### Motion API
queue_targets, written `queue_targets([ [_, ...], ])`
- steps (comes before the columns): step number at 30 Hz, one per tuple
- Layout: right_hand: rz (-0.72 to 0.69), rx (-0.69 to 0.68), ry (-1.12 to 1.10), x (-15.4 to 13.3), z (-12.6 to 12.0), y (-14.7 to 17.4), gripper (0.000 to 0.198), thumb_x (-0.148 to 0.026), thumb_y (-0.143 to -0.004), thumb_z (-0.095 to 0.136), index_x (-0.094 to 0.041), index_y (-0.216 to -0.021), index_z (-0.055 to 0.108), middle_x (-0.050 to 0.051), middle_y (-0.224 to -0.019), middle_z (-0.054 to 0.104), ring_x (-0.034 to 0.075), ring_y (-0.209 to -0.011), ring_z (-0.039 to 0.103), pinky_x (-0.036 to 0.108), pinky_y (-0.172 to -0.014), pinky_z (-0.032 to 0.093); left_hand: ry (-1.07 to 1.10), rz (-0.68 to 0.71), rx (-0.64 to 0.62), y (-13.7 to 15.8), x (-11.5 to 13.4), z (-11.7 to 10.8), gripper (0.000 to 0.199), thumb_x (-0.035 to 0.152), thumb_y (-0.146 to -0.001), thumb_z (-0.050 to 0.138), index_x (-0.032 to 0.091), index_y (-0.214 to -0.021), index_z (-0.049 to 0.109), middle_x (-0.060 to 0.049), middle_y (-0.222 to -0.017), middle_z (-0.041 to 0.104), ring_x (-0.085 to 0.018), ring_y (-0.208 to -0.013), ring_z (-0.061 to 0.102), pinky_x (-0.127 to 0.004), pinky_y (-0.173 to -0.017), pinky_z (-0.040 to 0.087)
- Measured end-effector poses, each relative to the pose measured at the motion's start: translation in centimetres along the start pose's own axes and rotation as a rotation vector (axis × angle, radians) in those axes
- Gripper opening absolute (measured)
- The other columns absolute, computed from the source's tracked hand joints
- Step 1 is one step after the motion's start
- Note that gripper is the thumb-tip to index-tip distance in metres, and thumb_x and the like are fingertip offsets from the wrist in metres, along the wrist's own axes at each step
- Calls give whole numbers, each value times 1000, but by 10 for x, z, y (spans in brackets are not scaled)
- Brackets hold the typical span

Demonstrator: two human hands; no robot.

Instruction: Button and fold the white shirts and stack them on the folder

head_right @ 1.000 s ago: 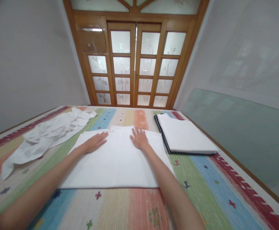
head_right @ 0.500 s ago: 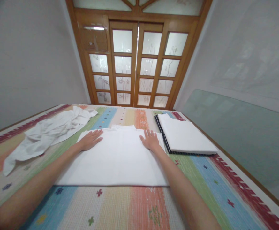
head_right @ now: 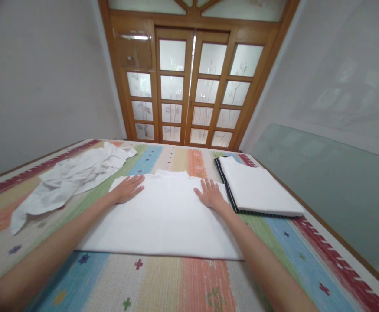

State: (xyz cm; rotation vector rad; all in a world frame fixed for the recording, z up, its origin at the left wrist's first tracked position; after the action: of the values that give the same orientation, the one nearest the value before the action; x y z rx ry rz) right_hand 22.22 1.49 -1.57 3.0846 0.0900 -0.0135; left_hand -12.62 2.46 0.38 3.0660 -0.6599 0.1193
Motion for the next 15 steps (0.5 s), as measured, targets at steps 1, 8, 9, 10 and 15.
queue_targets([
  [1,8,-26,-2,0,1,-2,78,-62,-95,17,-11,-154,19,14,-161,11,32,-148,9,49,-117,8,-10,-15,-6,2,3,1,65,50,-97,19,15,-151,28,-11,-157,26,-27,-146,20,-49,-117,15],
  [8,-34,-34,-71,-28,-20,-32,81,-59,-94,35,-9,-154,18,16,-160,12,33,-147,11,47,-117,14,47,80,-32,43,87,9,77,62,-94,17,13,-152,25,-15,-158,19,-33,-147,10,-55,-116,12],
  [9,-89,7,-103,-41,-27,-37,82,-60,-93,37,-9,-154,19,16,-160,15,32,-147,13,45,-117,15,64,113,-15,53,106,9,77,63,-94,18,14,-152,24,-14,-158,20,-33,-148,10,-55,-117,11],
  [10,-143,40,-143,-55,-34,-42,82,-61,-92,39,-9,-153,21,16,-159,18,31,-147,15,42,-117,15,76,151,10,63,125,9,76,64,-94,19,16,-153,24,-13,-159,20,-32,-148,10,-54,-118,9],
  [15,-302,56,-321,-124,-45,-63,87,-64,-85,52,-12,-151,29,17,-157,25,31,-146,18,42,-117,19,136,424,60,113,206,5,73,62,-94,26,22,-155,15,-8,-160,16,-29,-149,6,-53,-119,6],
])
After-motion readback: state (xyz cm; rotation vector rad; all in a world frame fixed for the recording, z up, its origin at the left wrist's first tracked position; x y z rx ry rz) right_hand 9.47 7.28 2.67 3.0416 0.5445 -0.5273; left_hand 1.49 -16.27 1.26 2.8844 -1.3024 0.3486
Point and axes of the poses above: each hand's wrist, its own y-axis away from the middle knuckle, its own z-axis out of the palm, x = y × z, the point moved 9 cm from there along -y, towards the middle knuckle
